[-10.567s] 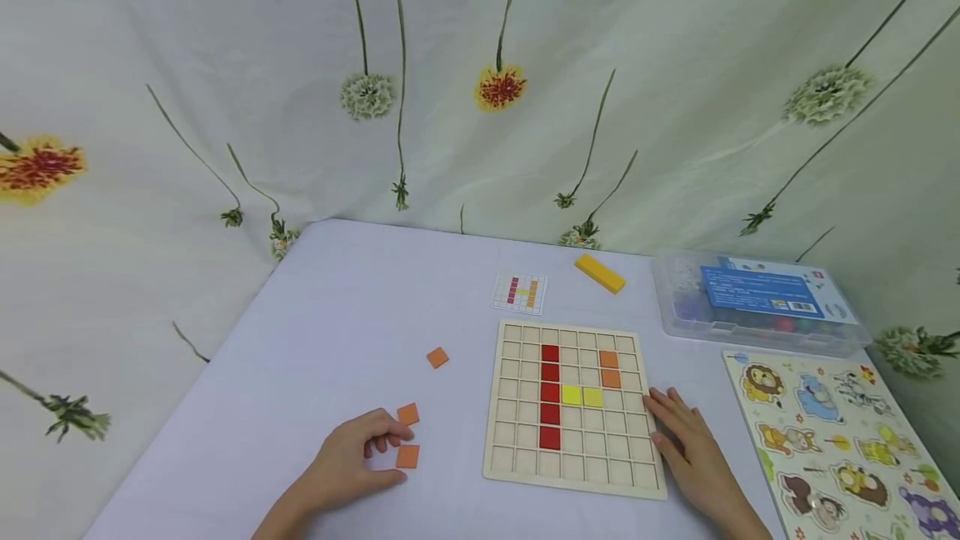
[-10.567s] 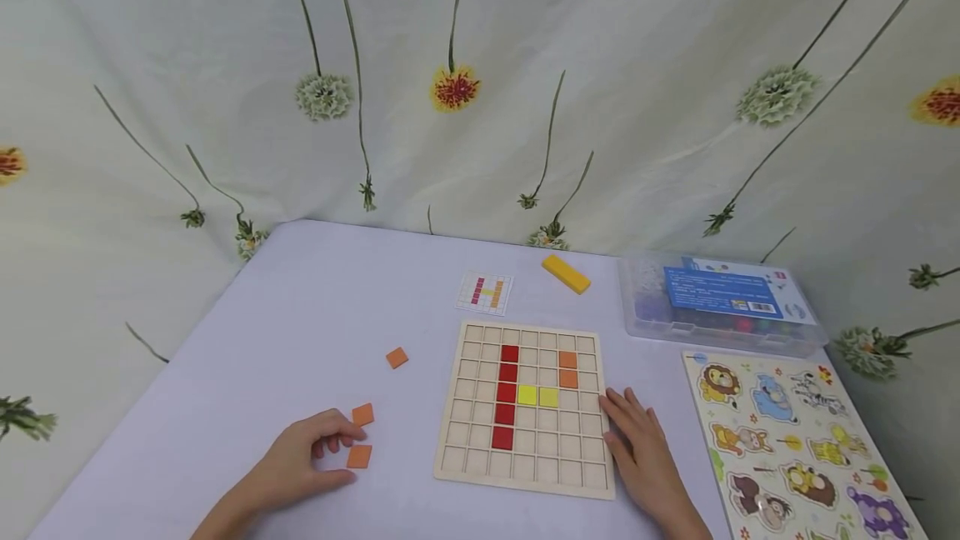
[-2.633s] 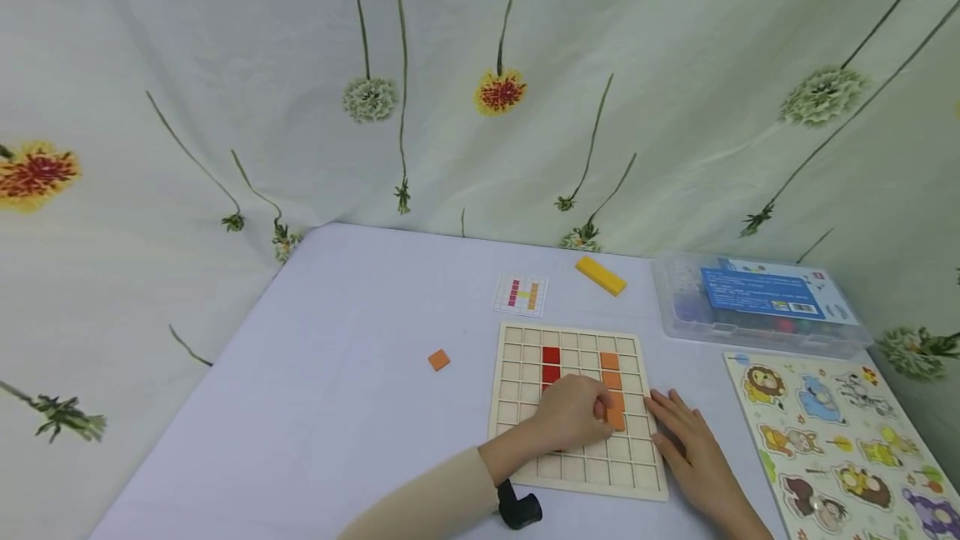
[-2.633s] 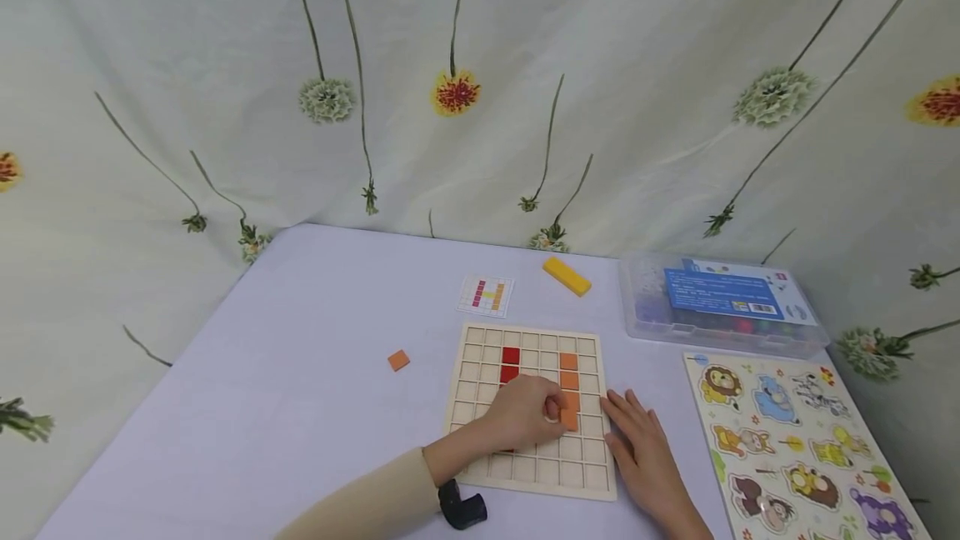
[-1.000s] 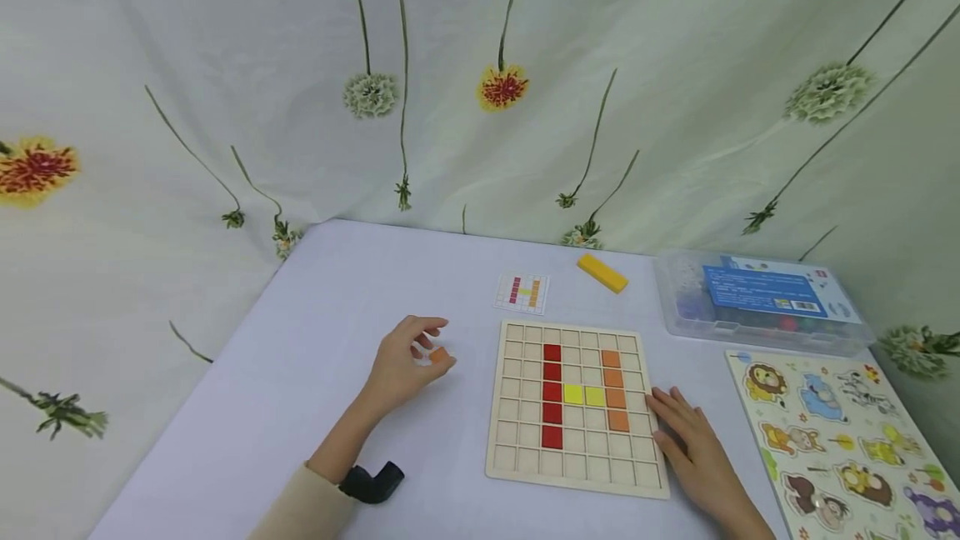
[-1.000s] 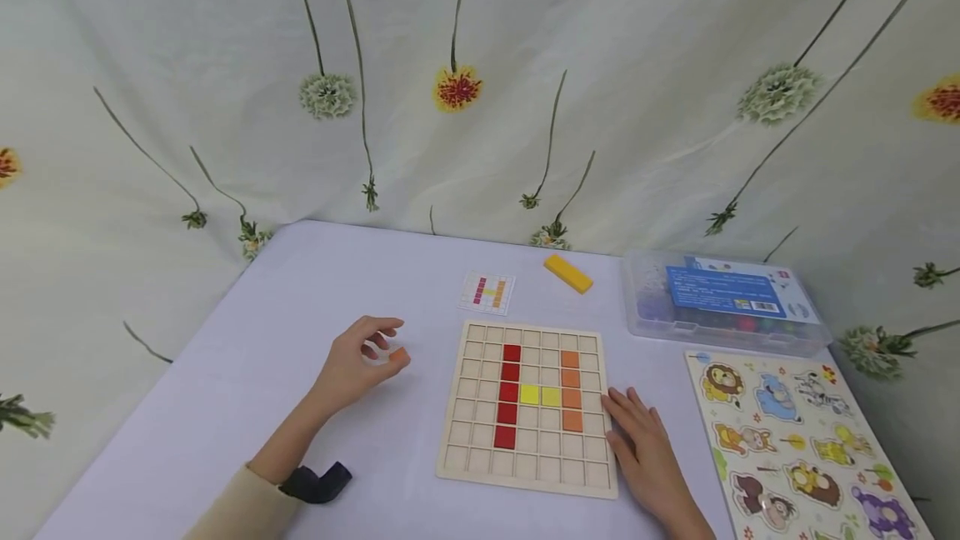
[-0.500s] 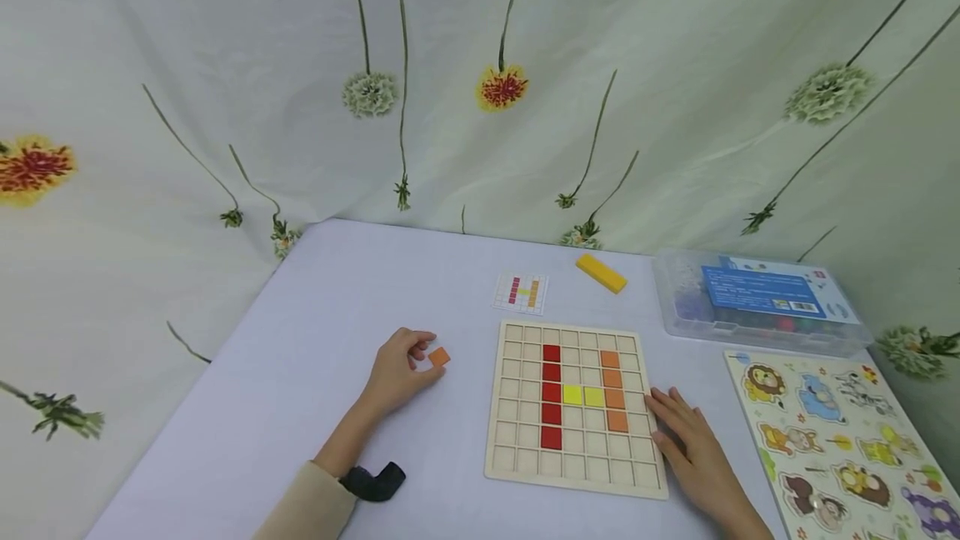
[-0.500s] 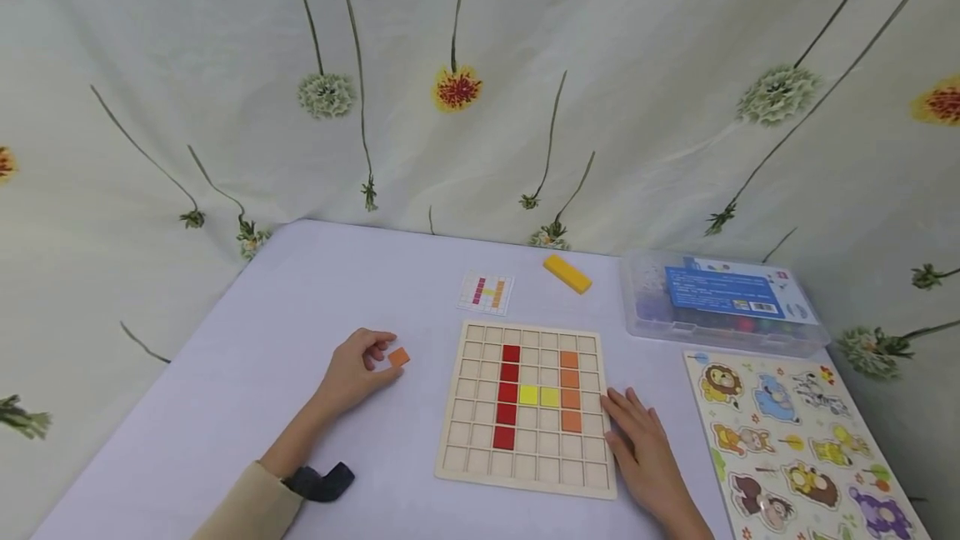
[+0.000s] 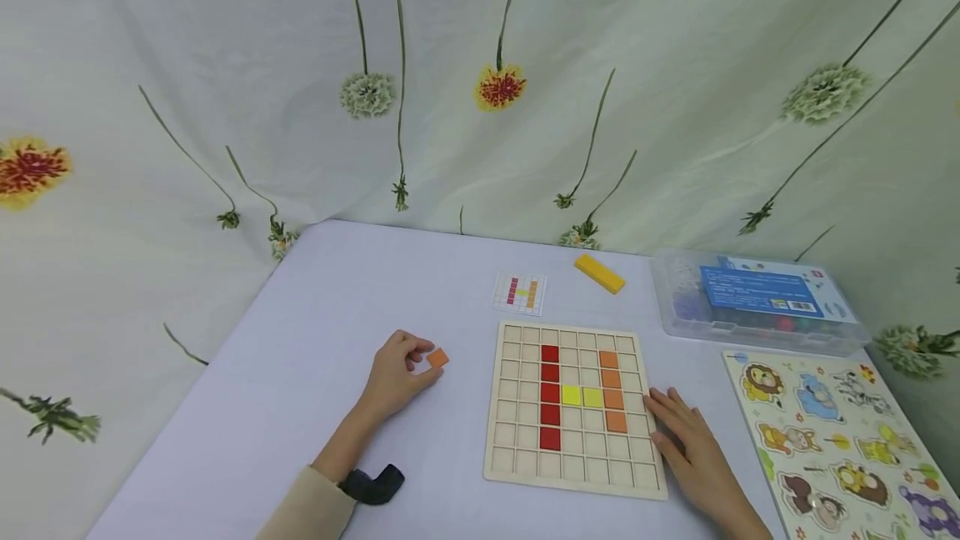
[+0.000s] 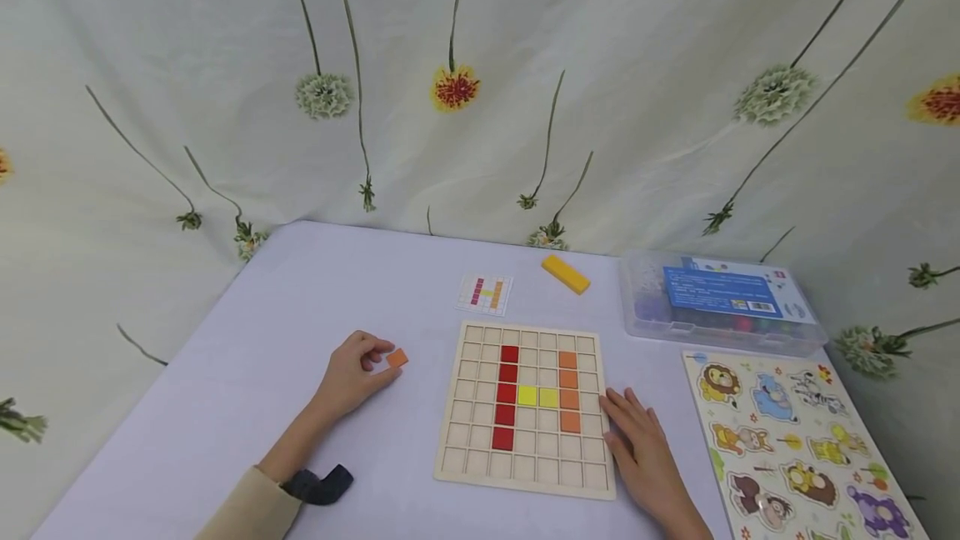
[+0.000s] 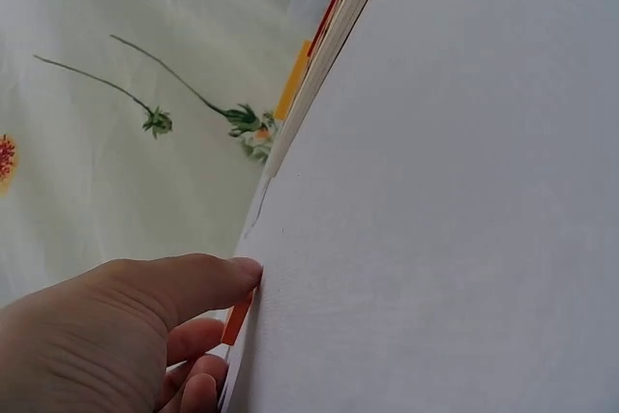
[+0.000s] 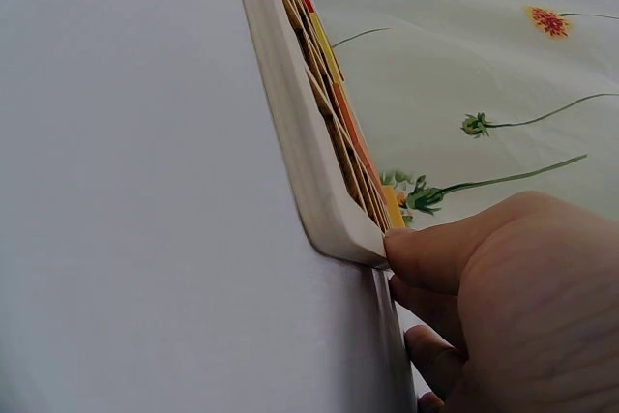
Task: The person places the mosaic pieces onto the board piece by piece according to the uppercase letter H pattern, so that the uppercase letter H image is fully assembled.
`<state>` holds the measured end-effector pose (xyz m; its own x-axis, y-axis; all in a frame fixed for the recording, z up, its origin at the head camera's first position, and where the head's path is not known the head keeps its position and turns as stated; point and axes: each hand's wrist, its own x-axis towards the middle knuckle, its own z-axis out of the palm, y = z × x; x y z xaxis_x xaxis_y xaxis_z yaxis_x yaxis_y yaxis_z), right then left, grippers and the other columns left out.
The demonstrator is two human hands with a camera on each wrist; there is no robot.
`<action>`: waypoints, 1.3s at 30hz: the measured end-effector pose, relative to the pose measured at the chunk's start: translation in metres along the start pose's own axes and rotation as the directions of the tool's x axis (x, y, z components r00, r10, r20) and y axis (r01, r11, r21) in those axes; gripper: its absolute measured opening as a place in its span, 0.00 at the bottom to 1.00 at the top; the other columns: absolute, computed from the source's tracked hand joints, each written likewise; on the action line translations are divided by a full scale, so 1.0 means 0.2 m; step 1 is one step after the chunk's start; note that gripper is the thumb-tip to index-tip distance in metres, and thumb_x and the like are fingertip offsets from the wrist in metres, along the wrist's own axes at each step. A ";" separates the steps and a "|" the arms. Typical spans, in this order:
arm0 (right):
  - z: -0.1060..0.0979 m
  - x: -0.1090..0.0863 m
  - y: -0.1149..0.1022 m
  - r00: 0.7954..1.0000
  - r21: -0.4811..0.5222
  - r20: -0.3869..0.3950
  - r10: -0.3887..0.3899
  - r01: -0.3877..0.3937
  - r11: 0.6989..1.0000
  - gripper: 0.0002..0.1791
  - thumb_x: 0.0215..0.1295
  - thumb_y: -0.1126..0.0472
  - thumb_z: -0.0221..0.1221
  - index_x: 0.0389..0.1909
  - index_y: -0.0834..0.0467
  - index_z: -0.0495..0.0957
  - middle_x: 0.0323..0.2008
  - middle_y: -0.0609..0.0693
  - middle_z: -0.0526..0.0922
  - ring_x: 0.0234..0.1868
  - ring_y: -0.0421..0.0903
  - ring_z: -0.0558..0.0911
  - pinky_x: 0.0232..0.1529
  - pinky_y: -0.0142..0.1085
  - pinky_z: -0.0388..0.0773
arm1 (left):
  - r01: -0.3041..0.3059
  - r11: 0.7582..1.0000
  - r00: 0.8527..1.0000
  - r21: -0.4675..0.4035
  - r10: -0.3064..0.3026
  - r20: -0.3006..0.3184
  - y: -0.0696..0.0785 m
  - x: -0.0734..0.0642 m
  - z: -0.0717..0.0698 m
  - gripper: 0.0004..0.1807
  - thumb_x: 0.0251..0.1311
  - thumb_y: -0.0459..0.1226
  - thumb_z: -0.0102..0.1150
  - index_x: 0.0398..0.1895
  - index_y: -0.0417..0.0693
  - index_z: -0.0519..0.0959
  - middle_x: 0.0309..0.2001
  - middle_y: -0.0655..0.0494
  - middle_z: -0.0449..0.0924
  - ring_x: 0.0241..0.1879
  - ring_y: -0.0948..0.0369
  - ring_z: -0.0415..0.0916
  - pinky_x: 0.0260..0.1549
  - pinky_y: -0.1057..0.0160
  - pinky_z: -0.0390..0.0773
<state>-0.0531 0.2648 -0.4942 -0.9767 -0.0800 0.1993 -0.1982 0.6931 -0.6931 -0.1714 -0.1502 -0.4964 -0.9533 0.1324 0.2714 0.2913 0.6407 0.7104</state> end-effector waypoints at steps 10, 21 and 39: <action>0.00 0.00 0.00 1.000 0.005 0.004 0.009 -0.009 1.000 0.24 0.71 0.59 0.55 0.65 0.63 0.70 0.68 0.64 0.67 0.74 0.63 0.54 0.68 0.68 0.42 | 0.003 1.000 0.999 -0.003 -0.003 -0.035 0.01 0.00 0.00 0.11 0.45 0.30 0.74 0.34 0.40 0.84 0.34 0.52 0.74 0.31 0.63 0.71 0.31 0.69 0.74; 0.00 0.00 -0.01 1.000 0.016 -0.005 -0.008 0.008 1.000 0.24 0.70 0.60 0.55 0.65 0.63 0.71 0.67 0.65 0.68 0.78 0.48 0.50 0.67 0.69 0.42 | 0.020 0.999 0.999 -0.049 -0.019 0.027 0.30 0.02 0.08 0.13 0.45 0.29 0.69 0.37 0.42 0.83 0.29 0.57 0.77 0.30 0.64 0.71 0.30 0.71 0.73; -0.01 0.01 -0.02 1.000 0.007 0.011 0.025 -0.025 1.000 0.24 0.69 0.60 0.57 0.64 0.64 0.72 0.67 0.66 0.68 0.70 0.73 0.57 0.66 0.70 0.43 | -0.232 0.972 0.901 0.035 0.201 0.383 0.90 -0.11 0.47 0.09 0.45 0.39 0.73 0.33 0.51 0.86 0.24 0.66 0.75 0.28 0.74 0.64 0.25 0.77 0.63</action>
<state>-0.0550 0.2629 -0.4896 -0.9822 -0.0701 0.1745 -0.1741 0.6897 -0.7029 -0.1053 0.0343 -0.4357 -0.8313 0.5382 0.1387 0.5013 0.6184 0.6052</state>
